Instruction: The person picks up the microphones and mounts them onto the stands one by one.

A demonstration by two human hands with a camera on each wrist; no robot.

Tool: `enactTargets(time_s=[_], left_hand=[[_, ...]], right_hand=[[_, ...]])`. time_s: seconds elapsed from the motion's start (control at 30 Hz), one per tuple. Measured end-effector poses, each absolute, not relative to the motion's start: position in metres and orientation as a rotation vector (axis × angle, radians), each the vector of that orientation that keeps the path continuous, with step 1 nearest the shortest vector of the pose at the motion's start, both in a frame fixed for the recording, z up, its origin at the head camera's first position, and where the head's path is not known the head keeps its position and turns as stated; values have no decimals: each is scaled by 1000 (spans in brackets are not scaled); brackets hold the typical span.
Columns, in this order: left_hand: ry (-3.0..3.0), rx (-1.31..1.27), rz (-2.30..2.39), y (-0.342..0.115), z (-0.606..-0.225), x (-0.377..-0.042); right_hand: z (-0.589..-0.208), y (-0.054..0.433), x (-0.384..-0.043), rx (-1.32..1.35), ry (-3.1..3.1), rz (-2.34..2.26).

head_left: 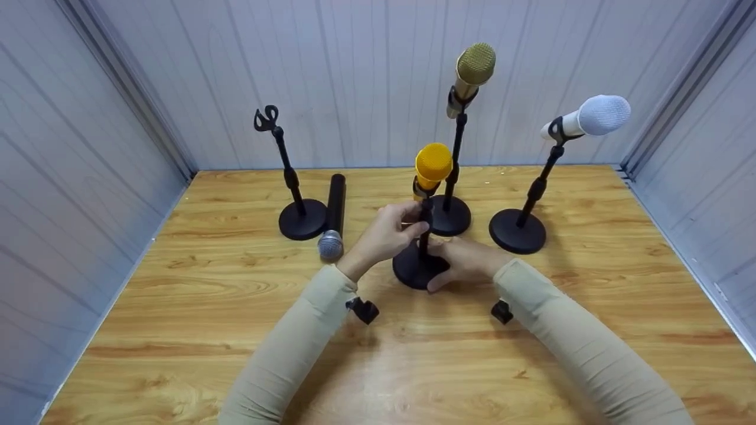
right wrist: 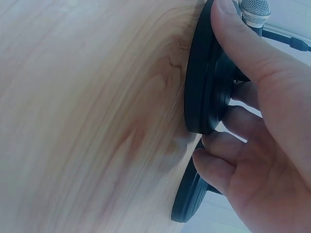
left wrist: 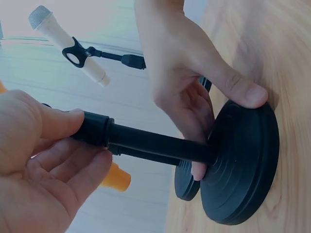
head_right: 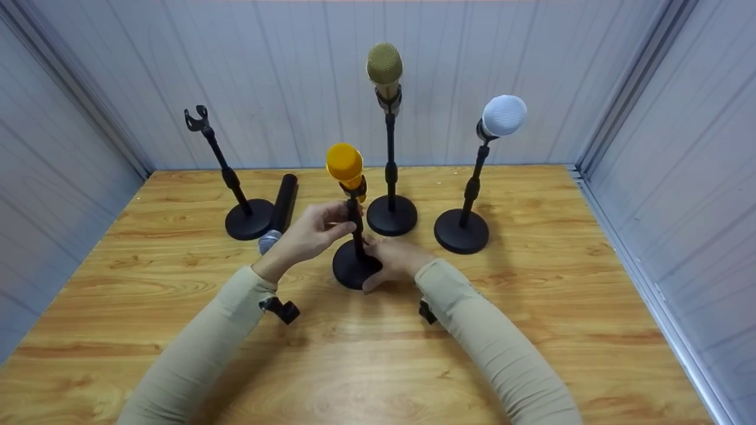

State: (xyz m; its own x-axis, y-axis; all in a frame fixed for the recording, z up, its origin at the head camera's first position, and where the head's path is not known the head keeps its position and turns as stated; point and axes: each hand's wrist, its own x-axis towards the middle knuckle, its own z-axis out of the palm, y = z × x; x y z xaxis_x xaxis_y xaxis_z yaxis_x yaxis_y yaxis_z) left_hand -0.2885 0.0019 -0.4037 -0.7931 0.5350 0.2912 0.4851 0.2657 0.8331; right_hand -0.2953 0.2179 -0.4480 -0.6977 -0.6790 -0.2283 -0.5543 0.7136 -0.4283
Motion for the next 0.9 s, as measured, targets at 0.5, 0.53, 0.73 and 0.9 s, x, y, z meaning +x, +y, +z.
enactTargets(time_s=[0.5, 0.53, 0.73, 0.9], left_hand=[[2625, 956, 1582, 8, -401, -291], [2632, 943, 1588, 8, -401, -291], [2679, 892, 1631, 11, -404, -290], [2702, 894, 1725, 14, -411, -291]], right_hand=[[-446, 218, -295, -973, 2551, -467], [-446, 218, -295, -968, 2552, -465], [-447, 218, -294, -952, 2551, -475], [-447, 218, -293, -953, 2554, -484]])
